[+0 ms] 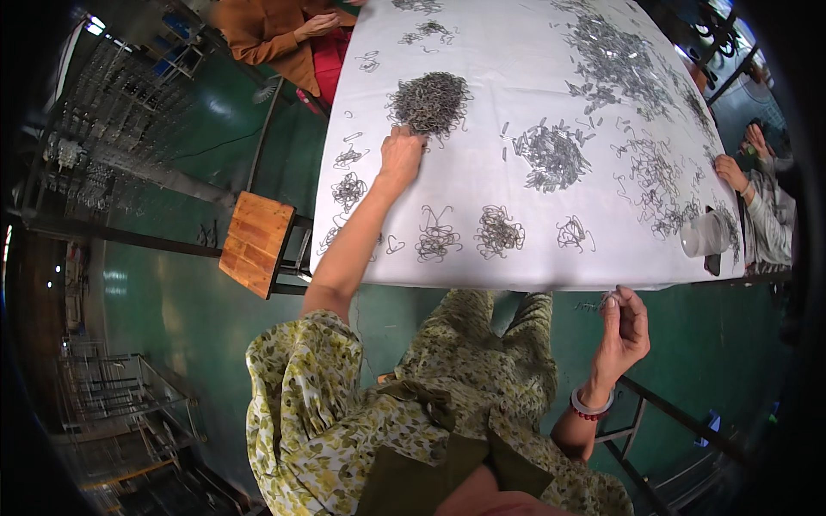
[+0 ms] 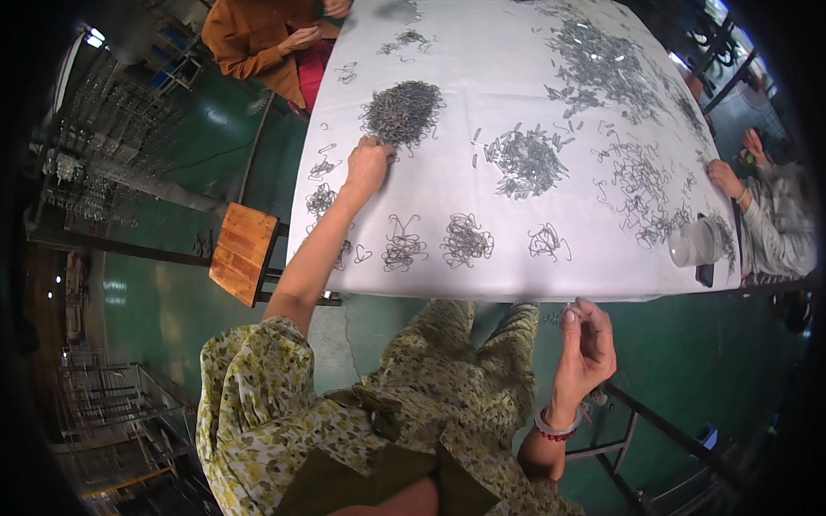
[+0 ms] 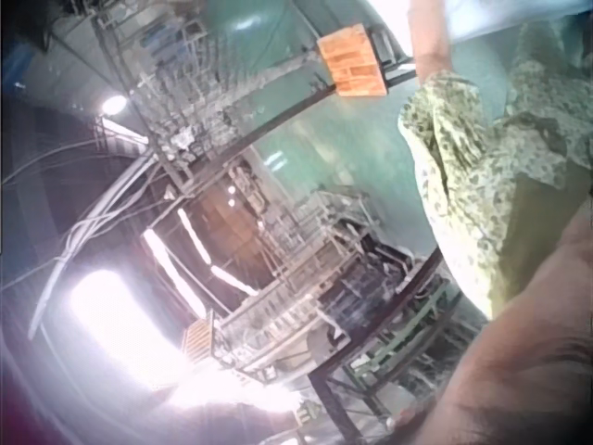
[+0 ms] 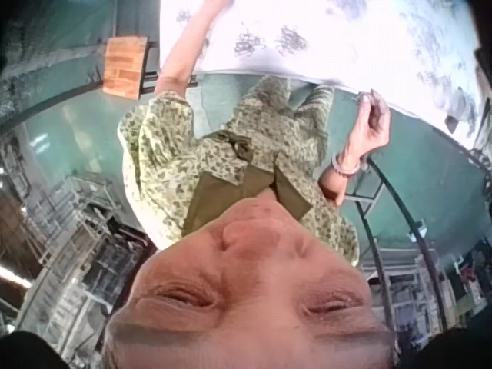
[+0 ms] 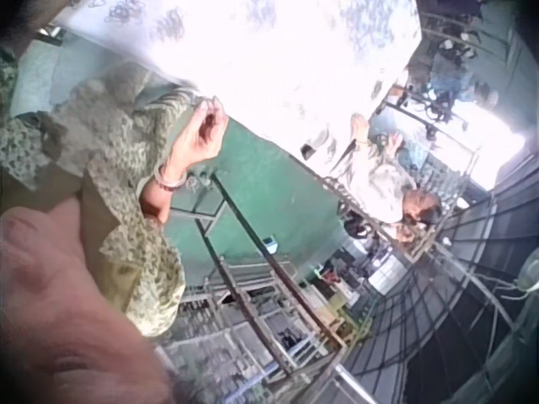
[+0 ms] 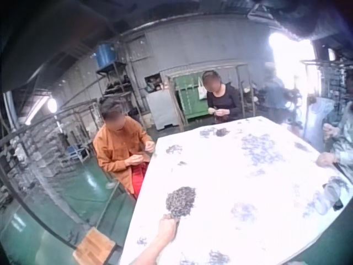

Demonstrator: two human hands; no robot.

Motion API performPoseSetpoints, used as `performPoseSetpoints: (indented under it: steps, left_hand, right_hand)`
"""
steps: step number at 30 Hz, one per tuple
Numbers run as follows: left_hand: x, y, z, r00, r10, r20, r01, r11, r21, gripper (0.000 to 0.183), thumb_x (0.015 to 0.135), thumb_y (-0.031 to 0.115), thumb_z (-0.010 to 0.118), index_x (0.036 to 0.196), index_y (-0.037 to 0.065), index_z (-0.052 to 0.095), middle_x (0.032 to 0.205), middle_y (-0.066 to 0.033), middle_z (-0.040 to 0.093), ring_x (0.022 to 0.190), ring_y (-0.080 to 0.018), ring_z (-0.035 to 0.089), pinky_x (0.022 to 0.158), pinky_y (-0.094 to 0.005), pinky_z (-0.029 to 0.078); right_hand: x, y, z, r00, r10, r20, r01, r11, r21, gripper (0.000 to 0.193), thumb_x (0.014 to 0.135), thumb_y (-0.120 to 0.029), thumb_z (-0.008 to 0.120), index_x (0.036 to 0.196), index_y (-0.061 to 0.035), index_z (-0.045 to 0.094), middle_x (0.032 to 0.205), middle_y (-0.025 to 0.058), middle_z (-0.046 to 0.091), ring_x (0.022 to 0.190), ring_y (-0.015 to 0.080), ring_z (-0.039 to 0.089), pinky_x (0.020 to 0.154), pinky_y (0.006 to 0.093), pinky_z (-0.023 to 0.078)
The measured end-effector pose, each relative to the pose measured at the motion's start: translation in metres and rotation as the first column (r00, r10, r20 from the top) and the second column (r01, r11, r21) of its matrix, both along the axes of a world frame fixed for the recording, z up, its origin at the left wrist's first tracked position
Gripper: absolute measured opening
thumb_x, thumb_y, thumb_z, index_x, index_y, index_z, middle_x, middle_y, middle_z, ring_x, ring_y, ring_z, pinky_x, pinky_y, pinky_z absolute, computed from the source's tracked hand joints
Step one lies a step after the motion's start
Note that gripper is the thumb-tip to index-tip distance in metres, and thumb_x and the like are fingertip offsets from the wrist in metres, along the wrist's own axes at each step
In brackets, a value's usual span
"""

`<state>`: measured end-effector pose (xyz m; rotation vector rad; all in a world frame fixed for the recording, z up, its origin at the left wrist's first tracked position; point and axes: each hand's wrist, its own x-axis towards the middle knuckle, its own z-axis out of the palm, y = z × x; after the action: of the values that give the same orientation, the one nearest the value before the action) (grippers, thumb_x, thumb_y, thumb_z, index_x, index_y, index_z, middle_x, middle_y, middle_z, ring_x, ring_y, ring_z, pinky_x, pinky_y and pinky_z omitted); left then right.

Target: The person sorts small metal clips on a white table, picking them up one by one and placing them into piles. Other people are also working at the same table, performing similar sorting actions.

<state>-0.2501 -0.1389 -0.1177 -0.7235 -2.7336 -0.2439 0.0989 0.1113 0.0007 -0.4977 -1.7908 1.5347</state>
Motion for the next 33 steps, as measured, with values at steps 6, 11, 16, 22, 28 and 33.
performPoseSetpoints:
  steps: [6,11,16,22,28,33]
  left_hand:
    - [0.027,0.013,0.012,0.996,-0.071,0.046,0.068,0.996,0.064,0.011,0.081,0.012,0.062,0.089,0.005,0.065,0.091,-0.0137,0.059,0.096,-0.0298,0.057,0.076,-0.0414,0.049]
    - [0.107,0.059,0.061,0.867,-0.322,0.379,0.012,0.775,0.632,0.012,0.092,0.01,0.056,0.097,0.0,0.059,0.085,-0.0111,0.064,0.069,-0.0165,0.061,0.062,-0.0289,0.048]
    - [0.2,0.109,0.108,0.313,-0.834,0.454,-0.196,0.411,0.89,0.015,0.093,0.013,0.056,0.1,0.0,0.058,0.087,-0.008,0.063,0.076,-0.0138,0.061,0.061,-0.0258,0.049]
    - [0.235,0.139,0.109,0.057,-0.937,0.344,-0.45,0.283,0.847,0.017,0.093,0.016,0.057,0.1,0.0,0.056,0.088,-0.0078,0.06,0.081,-0.0153,0.06,0.067,-0.0306,0.055]
    - [0.157,0.143,0.089,0.474,-0.772,0.423,-0.239,0.35,0.906,0.017,0.093,0.013,0.055,0.097,-0.004,0.056,0.086,-0.01,0.059,0.083,-0.0187,0.061,0.075,-0.034,0.056]
    - [0.032,0.09,0.017,0.922,-0.093,0.376,-0.005,0.968,0.252,0.023,0.087,0.021,0.058,0.093,-0.001,0.066,0.088,-0.0201,0.067,0.084,-0.0343,0.064,0.077,-0.0398,0.049]
  right_hand:
    - [0.007,0.005,-0.002,0.998,-0.059,0.004,0.059,0.998,0.001,0.015,0.085,0.008,0.06,0.1,0.0056,0.063,0.091,0.0062,0.063,0.079,0.0095,0.059,0.071,0.0218,0.05]
    - [0.01,0.0,-0.009,0.998,-0.057,0.04,0.057,0.998,0.007,0.018,0.083,0.007,0.063,0.101,0.0045,0.064,0.091,0.0049,0.064,0.08,0.0077,0.06,0.068,0.0198,0.05]
    - [0.004,-0.002,-0.031,1.0,-0.007,-0.002,0.007,1.0,-0.029,0.018,0.084,0.006,0.063,0.102,0.0029,0.066,0.09,0.004,0.065,0.078,0.0071,0.059,0.068,0.0193,0.049]
    - [0.003,-0.005,-0.04,0.999,-0.049,-0.014,0.049,0.999,0.021,0.015,0.084,0.006,0.063,0.098,0.003,0.067,0.086,0.0049,0.064,0.072,0.0071,0.057,0.064,0.0198,0.047]
    - [0.015,-0.001,-0.038,0.991,-0.135,0.013,0.133,0.987,0.095,0.013,0.083,0.007,0.062,0.094,0.004,0.067,0.082,0.0057,0.064,0.073,0.0093,0.057,0.064,0.0209,0.047]
    - [0.019,-0.003,-0.028,0.996,-0.079,-0.03,0.079,0.996,0.029,0.009,0.085,0.006,0.062,0.092,0.0049,0.066,0.084,0.0063,0.062,0.073,0.0103,0.056,0.064,0.0216,0.047]
